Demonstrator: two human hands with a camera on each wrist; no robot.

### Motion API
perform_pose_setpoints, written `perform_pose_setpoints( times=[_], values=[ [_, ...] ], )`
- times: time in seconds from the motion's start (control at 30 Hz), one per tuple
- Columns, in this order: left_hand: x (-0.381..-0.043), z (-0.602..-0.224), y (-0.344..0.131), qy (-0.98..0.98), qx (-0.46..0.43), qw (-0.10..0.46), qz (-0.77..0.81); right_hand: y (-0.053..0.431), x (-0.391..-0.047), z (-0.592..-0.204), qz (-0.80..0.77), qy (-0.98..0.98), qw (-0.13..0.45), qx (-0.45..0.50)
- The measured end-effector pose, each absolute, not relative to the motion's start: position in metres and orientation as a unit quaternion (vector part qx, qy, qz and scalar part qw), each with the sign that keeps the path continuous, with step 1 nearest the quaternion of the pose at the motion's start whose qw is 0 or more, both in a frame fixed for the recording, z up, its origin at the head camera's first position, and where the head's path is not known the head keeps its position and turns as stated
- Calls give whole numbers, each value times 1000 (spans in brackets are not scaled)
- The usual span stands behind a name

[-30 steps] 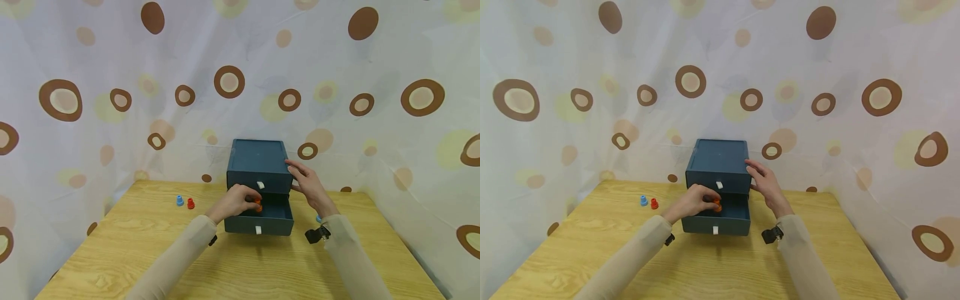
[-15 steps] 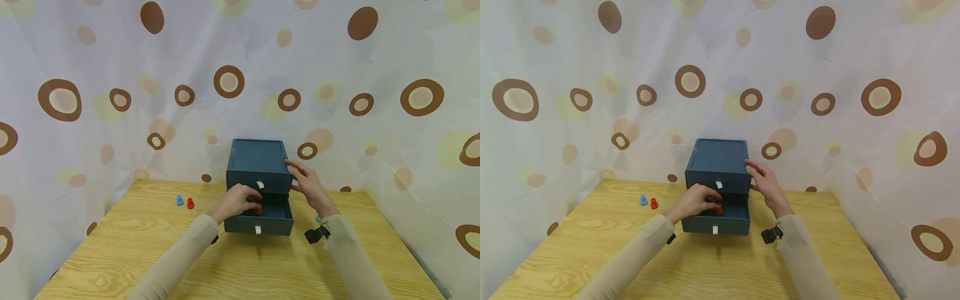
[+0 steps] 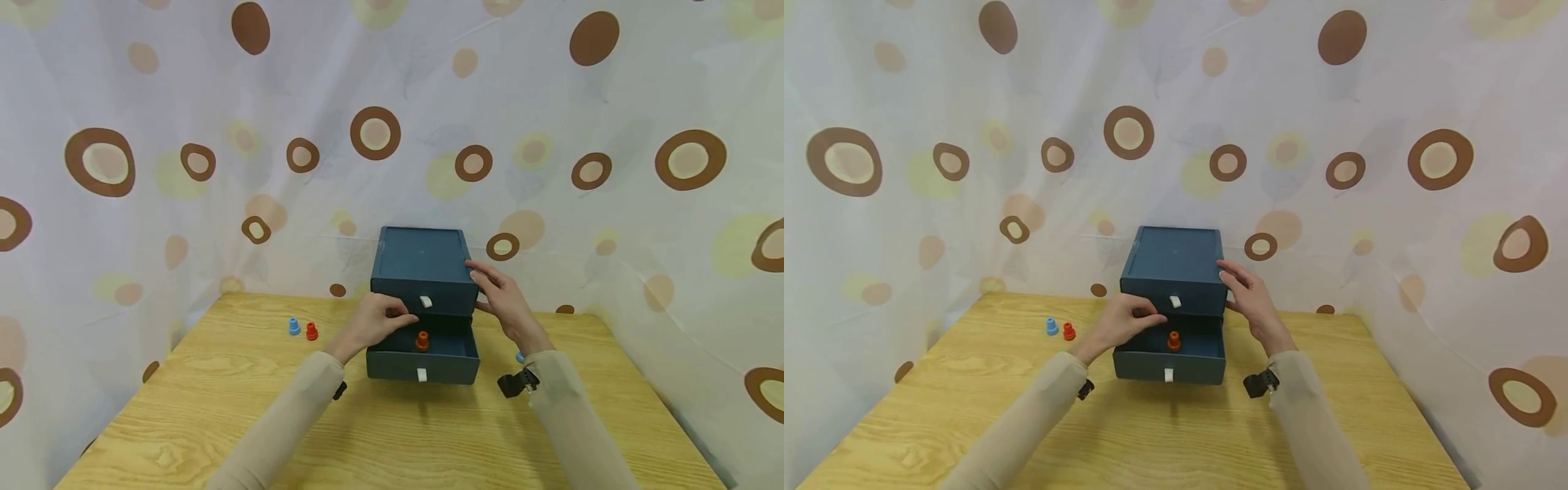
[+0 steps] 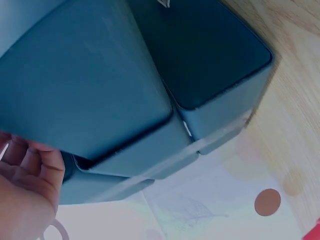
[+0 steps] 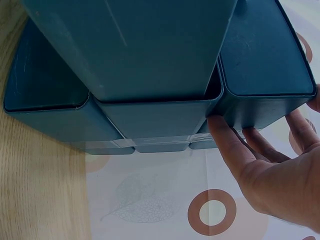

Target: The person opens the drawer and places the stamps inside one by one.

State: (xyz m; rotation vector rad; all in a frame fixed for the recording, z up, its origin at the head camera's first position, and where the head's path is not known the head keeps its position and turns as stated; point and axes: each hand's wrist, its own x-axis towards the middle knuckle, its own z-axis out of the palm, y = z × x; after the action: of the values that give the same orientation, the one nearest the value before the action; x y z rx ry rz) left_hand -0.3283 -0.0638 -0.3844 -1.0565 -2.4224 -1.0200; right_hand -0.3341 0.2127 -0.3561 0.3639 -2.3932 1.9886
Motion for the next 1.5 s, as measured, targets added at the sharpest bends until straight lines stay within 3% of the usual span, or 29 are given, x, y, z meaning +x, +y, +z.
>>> perform_pose_setpoints(
  times=[0.47, 0.9, 1.13, 1.5],
  values=[
    [-327, -393, -97, -824, -284, 175, -458, 213, -334, -354, 633, -766, 0, 114],
    [-326, -405, -116, -807, -233, 132, -526, 211, -334, -356, 638, -762, -3, 111],
    [-329, -413, -136, -813, -206, 141, -527, 211, -333, -353, 637, -762, -1, 116],
    [-325, -420, -153, -809, -184, 112, -546, 212, -332, -352, 635, -764, 0, 115]
  ],
)
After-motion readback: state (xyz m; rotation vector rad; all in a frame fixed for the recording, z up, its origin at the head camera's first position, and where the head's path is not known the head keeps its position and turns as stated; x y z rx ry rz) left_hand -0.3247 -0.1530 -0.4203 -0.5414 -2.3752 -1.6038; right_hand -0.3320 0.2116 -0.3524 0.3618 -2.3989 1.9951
